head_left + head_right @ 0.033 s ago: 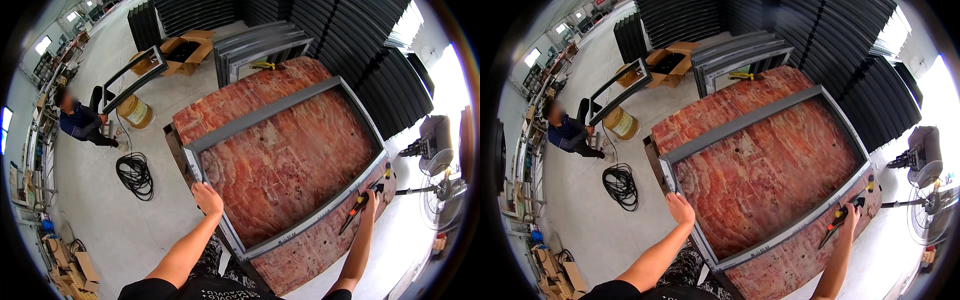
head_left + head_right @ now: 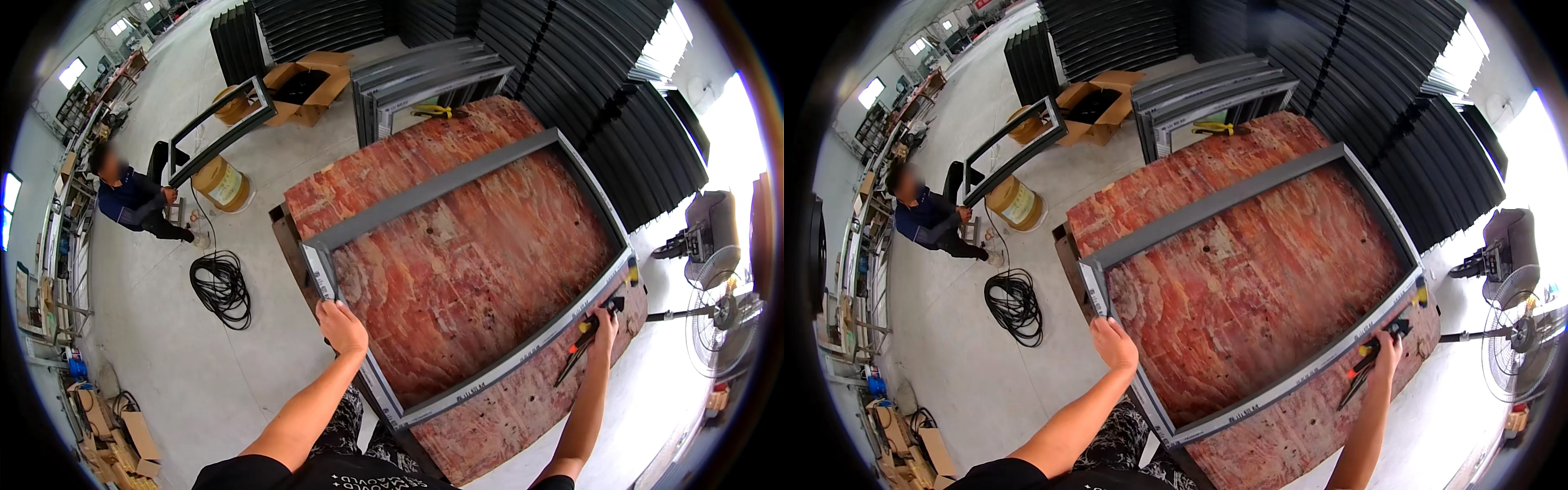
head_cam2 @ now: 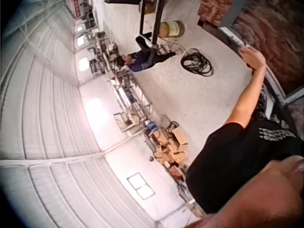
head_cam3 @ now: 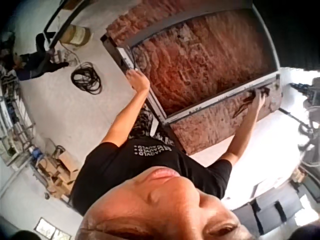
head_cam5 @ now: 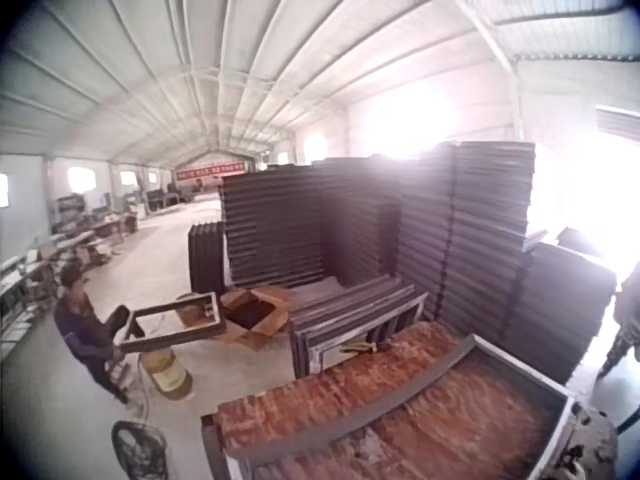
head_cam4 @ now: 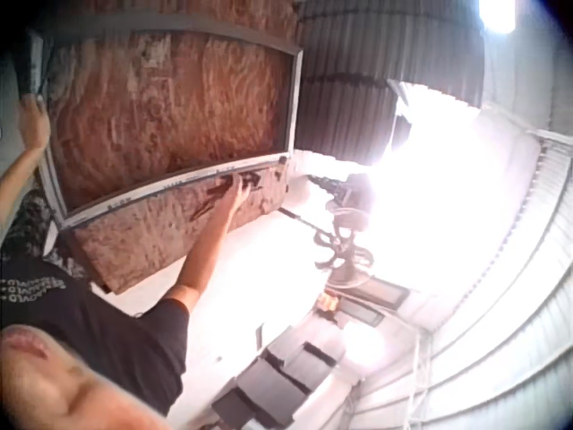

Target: The person assembles a metal window frame by inserting a rubber sealing strip into the frame groove, using pliers to cut the strip to length and pressing it into place by hand.

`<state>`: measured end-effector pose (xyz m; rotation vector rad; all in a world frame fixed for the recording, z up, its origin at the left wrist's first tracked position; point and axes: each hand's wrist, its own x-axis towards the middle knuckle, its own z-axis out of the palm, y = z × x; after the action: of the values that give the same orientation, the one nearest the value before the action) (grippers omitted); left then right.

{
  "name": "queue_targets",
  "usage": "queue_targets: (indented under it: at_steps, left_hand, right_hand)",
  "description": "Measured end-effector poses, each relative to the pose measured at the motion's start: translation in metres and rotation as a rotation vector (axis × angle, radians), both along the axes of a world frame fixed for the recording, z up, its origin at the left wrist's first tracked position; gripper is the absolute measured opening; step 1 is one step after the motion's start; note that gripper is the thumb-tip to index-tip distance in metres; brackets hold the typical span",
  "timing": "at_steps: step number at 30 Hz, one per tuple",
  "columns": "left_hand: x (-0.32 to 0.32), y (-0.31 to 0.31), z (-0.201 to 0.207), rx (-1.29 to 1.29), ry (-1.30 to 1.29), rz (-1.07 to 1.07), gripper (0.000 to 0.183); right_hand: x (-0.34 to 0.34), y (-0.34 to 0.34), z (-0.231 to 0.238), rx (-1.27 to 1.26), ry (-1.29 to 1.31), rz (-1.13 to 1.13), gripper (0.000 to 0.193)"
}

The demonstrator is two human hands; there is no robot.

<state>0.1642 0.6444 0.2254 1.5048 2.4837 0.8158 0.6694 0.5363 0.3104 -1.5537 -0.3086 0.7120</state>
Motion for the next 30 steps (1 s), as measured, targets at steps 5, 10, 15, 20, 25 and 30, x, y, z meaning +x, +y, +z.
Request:
queue_targets:
  at_steps: [5,10,15,20,25,30]
  left_hand:
    - [-0.002,-0.013,-0.001,-0.048,-0.059,-0.176,0.018]
    - [-0.014,-0.016,0.003,-0.002,-0.126,-0.317,0.013]
    - [-0.021,-0.004,0.015,-0.067,-0.189,-0.354,0.010]
    - [-0.029,-0.002,0.016,-0.064,-0.238,-0.427,0.011]
    - [-0.035,0.004,0.019,-0.084,-0.230,-0.436,0.010]
    - [-0.024,0.002,0.021,-0.086,-0.172,-0.462,0.027]
  right_hand:
    - [-0.132,0.111,0.068,-0.079,0.205,0.354,0.013]
    - [-0.229,0.235,0.081,0.175,0.800,0.580,0.015]
    - [-0.235,0.383,0.067,0.062,0.319,0.408,0.023]
    - [-0.220,0.431,0.017,-0.300,-0.157,0.196,0.015]
    - [-0.274,0.303,-0.025,-0.197,-0.379,0.486,0.017]
    - [-0.246,0.143,-0.011,-0.459,-0.456,0.423,0.021]
